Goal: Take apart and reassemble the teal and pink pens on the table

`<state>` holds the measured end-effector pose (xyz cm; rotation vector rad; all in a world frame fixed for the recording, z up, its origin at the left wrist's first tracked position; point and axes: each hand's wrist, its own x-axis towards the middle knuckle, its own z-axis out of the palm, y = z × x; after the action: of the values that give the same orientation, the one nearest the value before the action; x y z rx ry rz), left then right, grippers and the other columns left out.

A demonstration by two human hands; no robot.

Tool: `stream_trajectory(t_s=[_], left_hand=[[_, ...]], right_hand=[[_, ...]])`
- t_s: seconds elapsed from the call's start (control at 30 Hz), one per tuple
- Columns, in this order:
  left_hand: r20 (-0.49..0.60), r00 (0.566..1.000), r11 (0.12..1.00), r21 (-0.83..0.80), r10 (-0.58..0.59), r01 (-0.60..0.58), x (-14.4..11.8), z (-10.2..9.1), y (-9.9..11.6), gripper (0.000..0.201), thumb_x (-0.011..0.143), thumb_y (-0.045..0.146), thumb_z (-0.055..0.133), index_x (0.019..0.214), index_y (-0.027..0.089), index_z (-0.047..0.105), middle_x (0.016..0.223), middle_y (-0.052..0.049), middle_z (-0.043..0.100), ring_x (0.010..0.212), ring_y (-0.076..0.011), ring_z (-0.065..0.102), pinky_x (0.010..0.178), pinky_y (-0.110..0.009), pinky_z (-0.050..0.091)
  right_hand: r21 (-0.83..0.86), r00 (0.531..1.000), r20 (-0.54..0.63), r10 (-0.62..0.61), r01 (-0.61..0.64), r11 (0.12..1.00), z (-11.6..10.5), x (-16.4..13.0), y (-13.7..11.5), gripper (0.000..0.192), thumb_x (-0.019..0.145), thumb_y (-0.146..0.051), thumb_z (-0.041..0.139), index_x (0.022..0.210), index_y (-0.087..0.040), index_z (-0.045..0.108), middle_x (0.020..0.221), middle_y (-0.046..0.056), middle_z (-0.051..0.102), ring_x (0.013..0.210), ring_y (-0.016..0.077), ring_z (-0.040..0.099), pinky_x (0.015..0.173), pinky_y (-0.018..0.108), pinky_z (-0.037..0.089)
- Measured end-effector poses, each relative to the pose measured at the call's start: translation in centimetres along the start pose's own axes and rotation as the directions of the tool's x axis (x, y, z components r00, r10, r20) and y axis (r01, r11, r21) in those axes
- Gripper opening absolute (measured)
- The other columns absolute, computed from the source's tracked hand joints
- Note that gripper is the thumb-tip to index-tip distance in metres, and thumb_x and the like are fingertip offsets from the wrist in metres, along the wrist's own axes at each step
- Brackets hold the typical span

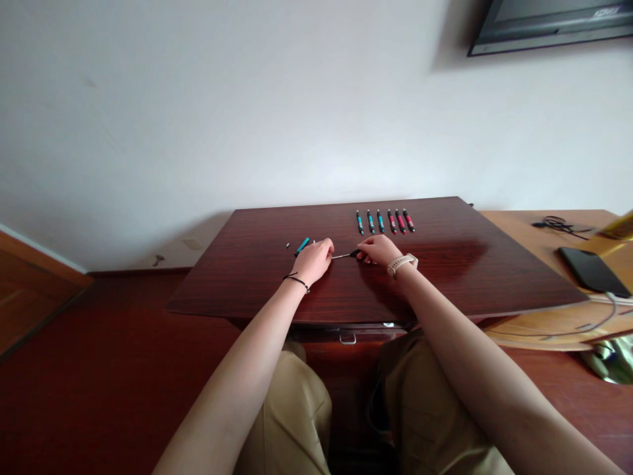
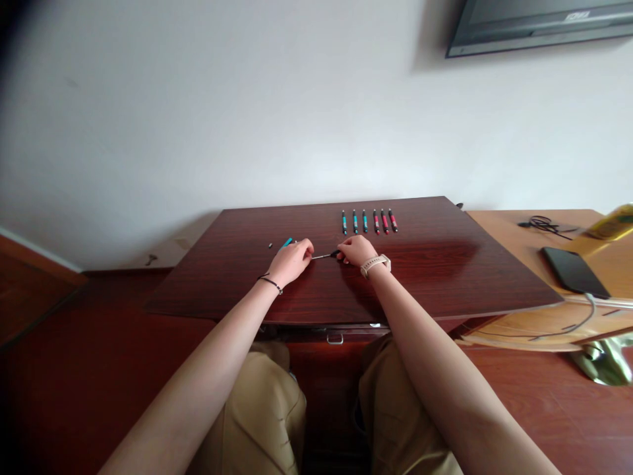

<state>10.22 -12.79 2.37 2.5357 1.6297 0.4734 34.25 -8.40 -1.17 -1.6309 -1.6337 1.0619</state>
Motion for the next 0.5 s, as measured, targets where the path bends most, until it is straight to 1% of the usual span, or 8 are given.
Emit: stream_trajectory(t_s=[0.1, 0.33, 0.5], left_hand=[[-0.003, 1.0, 1.0, 0.001, 0.0, 0.0, 0.0, 0.0, 0.0, 0.017, 0.098, 0.014, 0.059, 0.11, 0.024, 0.067, 0.108, -0.006, 0.079, 0.1, -0.023, 0.073, 0.089, -0.033, 0.053], [-0.015, 1.0, 1.0, -0.003, 0.008, -0.008, 0.0, 0.2, -0.2, 0.016, 0.098, 0.013, 0.059, 0.108, 0.023, 0.066, 0.105, -0.006, 0.079, 0.097, -0.023, 0.073, 0.086, -0.032, 0.053], [-0.02, 1.0, 1.0, -0.012, 0.012, -0.012, 0.1, 0.2, -0.2, 0.014, 0.098, 0.014, 0.059, 0.106, 0.023, 0.066, 0.103, -0.005, 0.078, 0.097, -0.0226, 0.073, 0.086, -0.032, 0.052]], right_hand=[[0.009, 1.0, 0.009, -0.007, 0.007, 1.0, 0.2, -0.4, -0.5, 0.022, 0.097, -0.027, 0.069, 0.084, -0.014, 0.079, 0.084, 0.01, 0.084, 0.051, 0.0099, 0.064, 0.046, 0.018, 0.045], [0.219, 0.995, 0.07, 0.074, -0.088, 0.972, 0.6, -1.2, -1.9, 0.019, 0.097, -0.025, 0.071, 0.083, -0.013, 0.075, 0.089, 0.011, 0.084, 0.051, 0.0084, 0.06, 0.04, 0.015, 0.041], [0.258, 0.994, 0.09, 0.062, -0.083, 0.963, 0.6, -1.3, -2.0, 0.019, 0.099, -0.025, 0.07, 0.085, -0.013, 0.075, 0.091, 0.011, 0.084, 0.053, 0.0074, 0.06, 0.041, 0.013, 0.042]])
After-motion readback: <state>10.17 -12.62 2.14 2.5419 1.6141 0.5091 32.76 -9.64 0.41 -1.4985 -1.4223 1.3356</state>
